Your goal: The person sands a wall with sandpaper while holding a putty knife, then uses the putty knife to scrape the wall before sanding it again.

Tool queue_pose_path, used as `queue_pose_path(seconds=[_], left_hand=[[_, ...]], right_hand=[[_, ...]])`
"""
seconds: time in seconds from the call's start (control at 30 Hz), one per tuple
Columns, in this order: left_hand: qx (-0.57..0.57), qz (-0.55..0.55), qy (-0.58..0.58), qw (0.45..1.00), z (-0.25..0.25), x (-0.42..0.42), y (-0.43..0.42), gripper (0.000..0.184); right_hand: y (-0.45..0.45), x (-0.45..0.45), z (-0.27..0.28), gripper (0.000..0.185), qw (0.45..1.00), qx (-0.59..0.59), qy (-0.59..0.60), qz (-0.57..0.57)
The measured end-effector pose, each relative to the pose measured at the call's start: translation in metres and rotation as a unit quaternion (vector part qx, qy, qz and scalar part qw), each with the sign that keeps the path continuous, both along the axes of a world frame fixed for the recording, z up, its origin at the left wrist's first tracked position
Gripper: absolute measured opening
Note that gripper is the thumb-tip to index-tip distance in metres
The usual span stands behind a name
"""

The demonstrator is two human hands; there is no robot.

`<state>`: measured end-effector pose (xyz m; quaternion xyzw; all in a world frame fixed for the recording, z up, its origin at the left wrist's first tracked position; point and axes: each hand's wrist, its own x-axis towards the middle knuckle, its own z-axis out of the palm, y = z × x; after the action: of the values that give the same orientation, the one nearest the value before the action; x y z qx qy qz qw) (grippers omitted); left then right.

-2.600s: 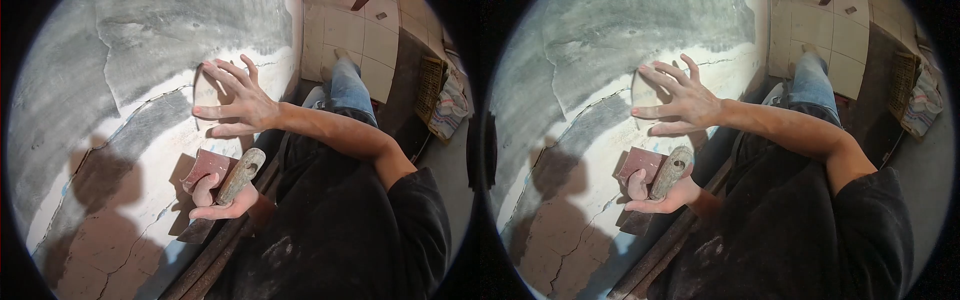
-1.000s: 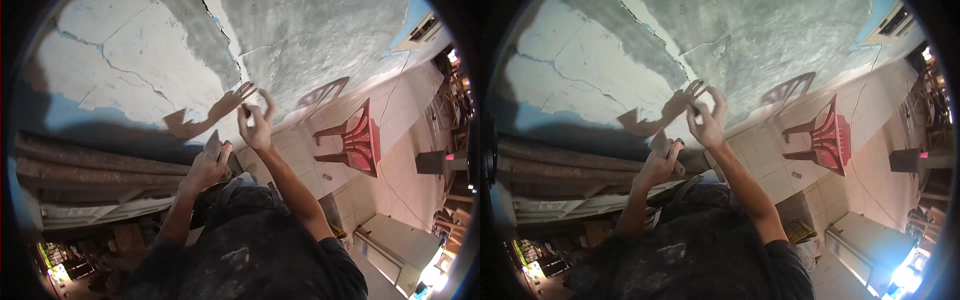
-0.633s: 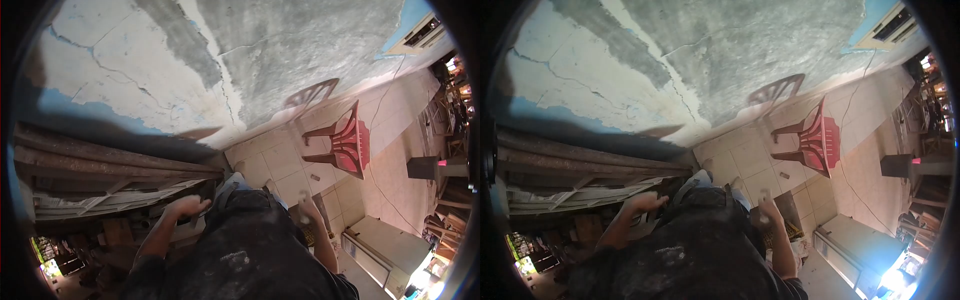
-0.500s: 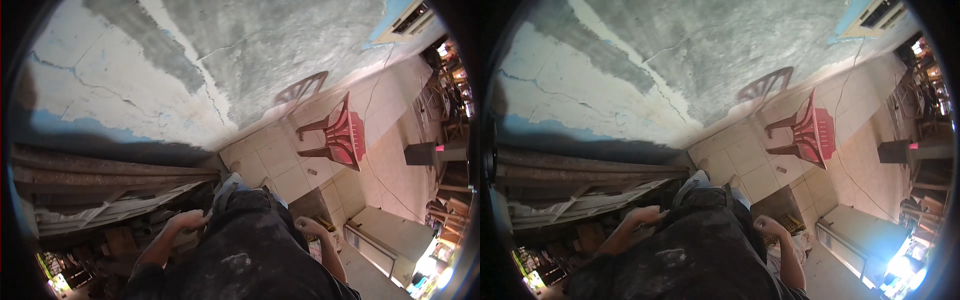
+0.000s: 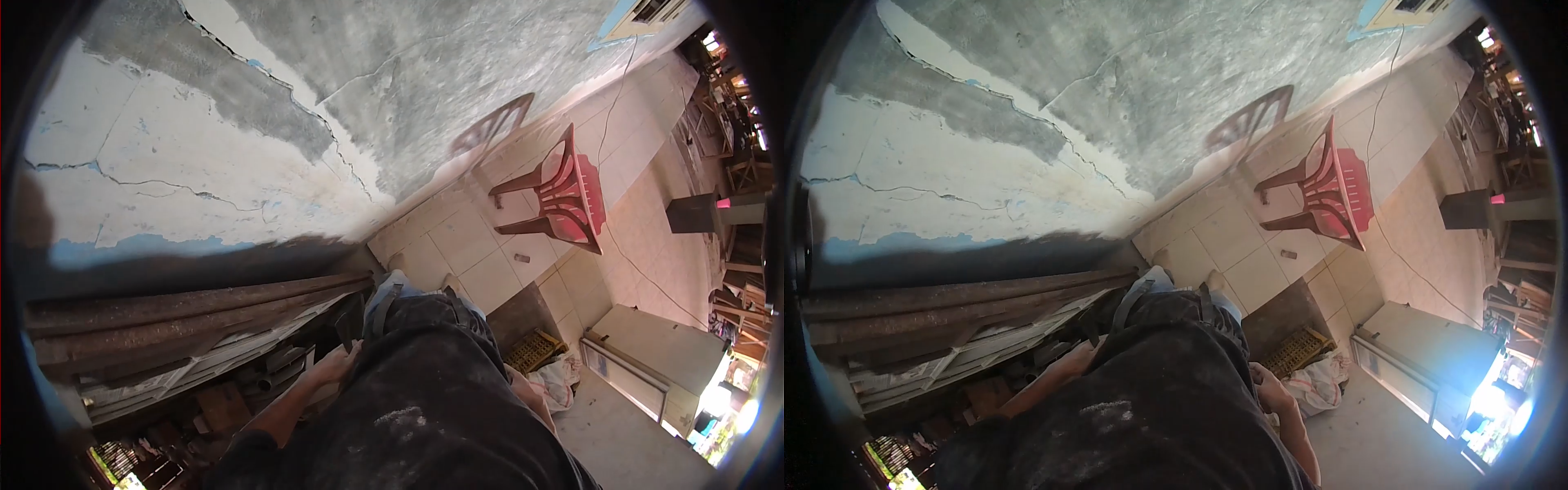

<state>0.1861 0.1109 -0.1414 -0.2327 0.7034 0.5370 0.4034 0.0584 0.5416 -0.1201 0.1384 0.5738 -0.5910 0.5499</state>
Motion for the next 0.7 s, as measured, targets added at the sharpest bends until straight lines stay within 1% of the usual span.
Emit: queue_pose_path(seconds=[0.03,0.1,0.2,0.3,0.37,0.4,0.47,0.5,0.53,0.57,0.6,0.67,0.7], left_hand=[[-0.010,-0.004,0.003,1.000,-0.002,0.002,-0.005,0.062],[-0.031,-0.010,0.010,0.999,0.010,-0.006,-0.015,0.066],[-0.053,0.035,-0.091,0.994,0.044,-0.028,-0.021,0.074],[-0.028,0.091,-0.121,0.988,0.019,-0.015,-0.037,0.079],[-0.059,0.064,-0.099,0.991,0.015,-0.008,-0.049,0.078],[-0.060,0.066,-0.105,0.990,0.014,-0.008,-0.055,0.077],[-0.050,0.086,-0.139,0.985,0.007,-0.009,-0.067,0.076],[-0.038,0.101,-0.167,0.980,0.000,-0.006,-0.072,0.075],[-0.052,0.087,-0.161,0.982,-0.019,0.007,-0.078,0.074],[-0.067,0.074,-0.154,0.983,-0.047,0.027,-0.086,0.073],[-0.083,0.063,-0.145,0.984,-0.072,0.042,-0.092,0.073],[-0.027,0.135,-0.147,0.980,-0.112,0.055,-0.095,0.068],[-0.001,0.173,-0.148,0.974,-0.124,0.060,-0.097,0.066]], right_hand=[[-0.006,0.001,0.001,0.041,1.000,-0.002,0.003,-0.020],[-0.020,0.002,0.003,0.039,0.998,-0.013,-0.012,-0.057],[-0.039,0.005,0.007,0.037,0.990,-0.039,-0.062,-0.120],[-0.057,0.007,0.013,0.035,0.967,-0.080,-0.140,-0.197],[-0.068,0.009,0.016,0.034,0.945,-0.101,-0.192,-0.245],[-0.072,0.010,0.015,0.034,0.938,-0.092,-0.209,-0.260],[-0.075,0.015,0.011,0.034,0.937,-0.031,-0.227,-0.262],[-0.070,0.020,0.000,0.037,0.950,0.052,-0.207,-0.226],[-0.064,0.025,-0.011,0.042,0.954,0.135,-0.194,-0.186],[-0.066,0.024,-0.014,0.042,0.965,0.174,-0.141,-0.137],[-0.069,0.020,-0.017,0.042,0.970,0.211,-0.087,-0.084],[-0.064,0.014,-0.046,0.042,0.968,0.244,-0.021,-0.056],[-0.055,0.014,-0.080,0.043,0.967,0.242,-0.011,-0.082]])
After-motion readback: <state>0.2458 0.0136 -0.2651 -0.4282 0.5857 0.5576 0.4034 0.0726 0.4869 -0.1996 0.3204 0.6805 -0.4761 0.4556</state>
